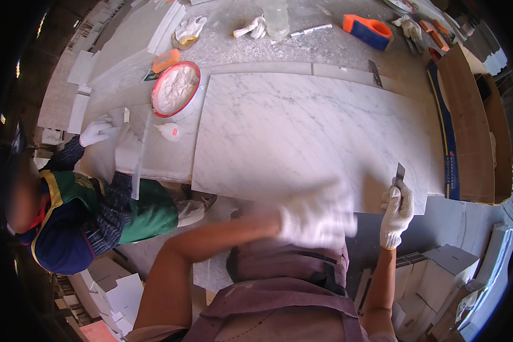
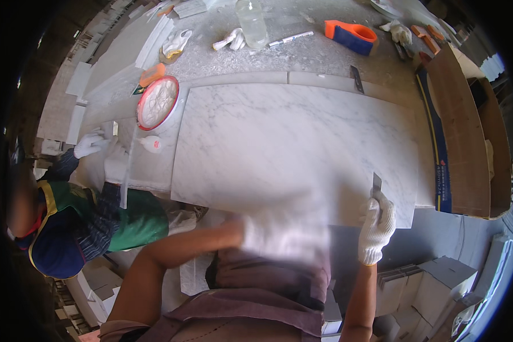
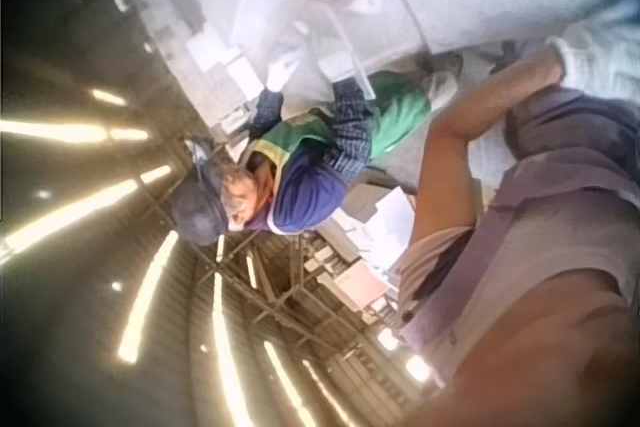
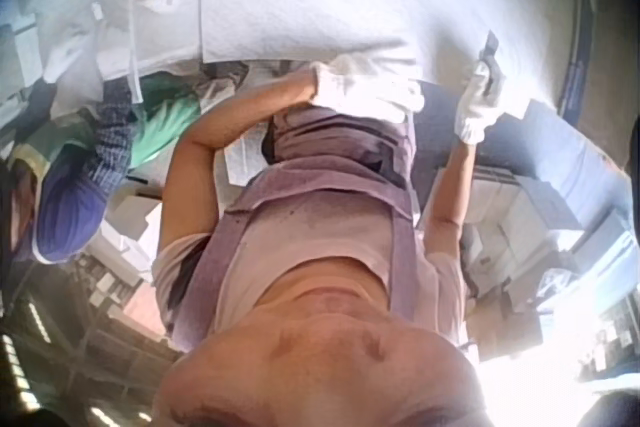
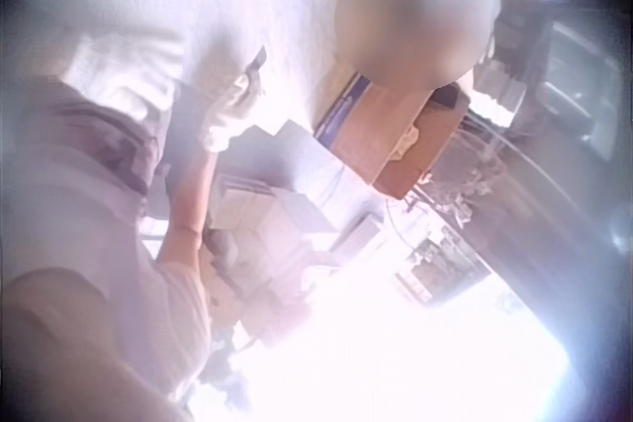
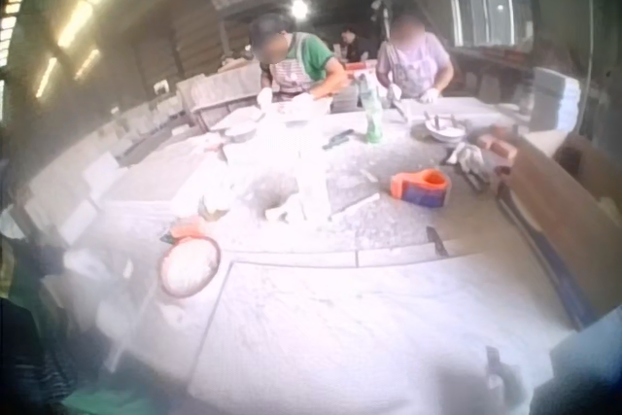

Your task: The person applies a white adhesive from a small bottle onto a large white marble tile and spreads it evenly using a metal trowel. They repeatedly apply more adhesive and continue spreading it across the tile surface.

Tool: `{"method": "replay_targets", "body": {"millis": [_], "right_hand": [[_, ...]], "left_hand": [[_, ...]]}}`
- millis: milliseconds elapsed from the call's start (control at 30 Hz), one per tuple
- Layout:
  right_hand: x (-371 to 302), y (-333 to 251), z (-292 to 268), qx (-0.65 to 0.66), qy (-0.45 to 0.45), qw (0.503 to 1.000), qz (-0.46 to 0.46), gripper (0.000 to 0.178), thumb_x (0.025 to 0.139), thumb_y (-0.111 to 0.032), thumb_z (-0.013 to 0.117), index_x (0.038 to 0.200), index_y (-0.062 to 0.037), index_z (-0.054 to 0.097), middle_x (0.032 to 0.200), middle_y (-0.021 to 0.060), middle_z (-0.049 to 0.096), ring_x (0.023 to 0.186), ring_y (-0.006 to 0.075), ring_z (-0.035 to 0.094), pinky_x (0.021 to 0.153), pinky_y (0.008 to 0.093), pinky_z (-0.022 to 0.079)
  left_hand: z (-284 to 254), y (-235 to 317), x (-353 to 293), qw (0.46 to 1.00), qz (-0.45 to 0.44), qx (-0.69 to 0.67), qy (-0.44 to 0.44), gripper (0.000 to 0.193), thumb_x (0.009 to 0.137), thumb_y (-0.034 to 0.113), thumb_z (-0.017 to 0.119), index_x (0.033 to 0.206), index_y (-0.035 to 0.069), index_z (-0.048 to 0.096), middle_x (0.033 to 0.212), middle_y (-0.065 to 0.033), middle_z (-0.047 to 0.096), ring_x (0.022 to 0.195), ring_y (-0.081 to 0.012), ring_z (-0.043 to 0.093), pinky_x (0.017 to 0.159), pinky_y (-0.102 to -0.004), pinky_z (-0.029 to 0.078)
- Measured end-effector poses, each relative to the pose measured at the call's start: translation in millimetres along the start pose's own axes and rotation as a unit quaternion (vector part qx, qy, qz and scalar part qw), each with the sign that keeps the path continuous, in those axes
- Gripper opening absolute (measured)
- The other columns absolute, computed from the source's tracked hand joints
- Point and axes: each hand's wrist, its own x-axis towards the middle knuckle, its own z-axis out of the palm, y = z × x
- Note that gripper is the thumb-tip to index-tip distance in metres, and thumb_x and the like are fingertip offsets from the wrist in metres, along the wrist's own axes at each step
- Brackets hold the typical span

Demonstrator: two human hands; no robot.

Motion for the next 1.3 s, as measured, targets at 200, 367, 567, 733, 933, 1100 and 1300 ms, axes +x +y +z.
{"method": "replay_targets", "body": {"millis": [200, 367, 567, 733, 933, 1100, 1300], "right_hand": [[3, -13, 0, 0.005, 0.009, 0.999, 0.031, 0.027, 0.112, -0.014, 0.064, 0.132, 0.0021, 0.071, 0.095, 0.005, 0.07, 0.074, 0.0082, 0.066, 0.061, 0.0229, 0.053], [5, -15, 5, -0.001, 0.038, 0.998, 0.044, 0.028, 0.112, -0.016, 0.064, 0.133, 0.0023, 0.07, 0.091, 0.0052, 0.072, 0.073, 0.0083, 0.066, 0.064, 0.0241, 0.054], [8, -14, 4, 0.03, 0.021, 0.999, 0.039, 0.027, 0.112, -0.015, 0.063, 0.132, 0.0028, 0.07, 0.091, 0.0046, 0.071, 0.075, 0.0081, 0.066, 0.065, 0.0244, 0.055], [7, -11, 5, 0.026, 0.024, 0.998, 0.049, 0.026, 0.112, -0.014, 0.063, 0.131, 0.0025, 0.071, 0.09, 0.004, 0.071, 0.074, 0.008, 0.065, 0.065, 0.0239, 0.054], [7, -13, 4, -0.006, 0.018, 0.999, 0.028, 0.026, 0.112, -0.013, 0.063, 0.132, 0.0023, 0.07, 0.096, 0.007, 0.073, 0.076, 0.0097, 0.068, 0.066, 0.0253, 0.058], [7, -15, 1, 0.043, 0.006, 0.998, 0.04, 0.029, 0.113, -0.015, 0.063, 0.135, 0.0025, 0.07, 0.098, 0.0049, 0.071, 0.083, 0.0097, 0.069, 0.073, 0.0258, 0.06], [1, -23, 7, 0.034, -0.053, 0.995, 0.074, 0.031, 0.113, -0.017, 0.064, 0.138, 0.0008, 0.07, 0.102, 0.0031, 0.072, 0.087, 0.0093, 0.068, 0.074, 0.0256, 0.061]], "left_hand": [[10, 30, -13, 0.957, -0.158, -0.241, -0.038, 0.034, 0.107, 0.031, 0.07, 0.137, 0.015, 0.076, 0.116, -0.0104, 0.083, 0.1, -0.0255, 0.08, 0.091, -0.0392, 0.064], [-47, -28, -37, 0.95, -0.163, 0.154, 0.216, 0.04, 0.1, 0.03, 0.079, 0.138, 0.019, 0.075, 0.128, -0.0078, 0.072, 0.126, -0.0302, 0.065, 0.113, -0.048, 0.051], [-114, -144, -59, 0.858, -0.287, 0.368, 0.213, 0.034, 0.108, 0.033, 0.061, 0.133, 0.012, 0.07, 0.139, -0.0125, 0.069, 0.137, -0.0342, 0.059, 0.125, -0.0524, 0.039], [-127, -185, -58, 0.812, -0.38, 0.382, 0.226, 0.045, 0.112, 0.042, 0.054, 0.142, 0.01, 0.067, 0.145, -0.012, 0.069, 0.141, -0.0353, 0.056, 0.127, -0.049, 0.036], [-121, -178, -56, 0.799, -0.387, 0.398, 0.23, 0.048, 0.111, 0.043, 0.053, 0.141, 0.008, 0.066, 0.143, -0.0155, 0.069, 0.142, -0.038, 0.056, 0.127, -0.0499, 0.036], [-95, -115, -67, 0.851, -0.338, 0.352, 0.193, 0.04, 0.107, 0.037, 0.062, 0.133, 0.007, 0.065, 0.134, -0.0202, 0.068, 0.134, -0.0409, 0.061, 0.115, -0.0529, 0.047], [-12, 43, -115, 0.936, -0.239, 0.236, 0.103, 0.037, 0.094, 0.033, 0.078, 0.124, 0.013, 0.073, 0.12, -0.0116, 0.072, 0.116, -0.0382, 0.069, 0.09, -0.0475, 0.056]]}}
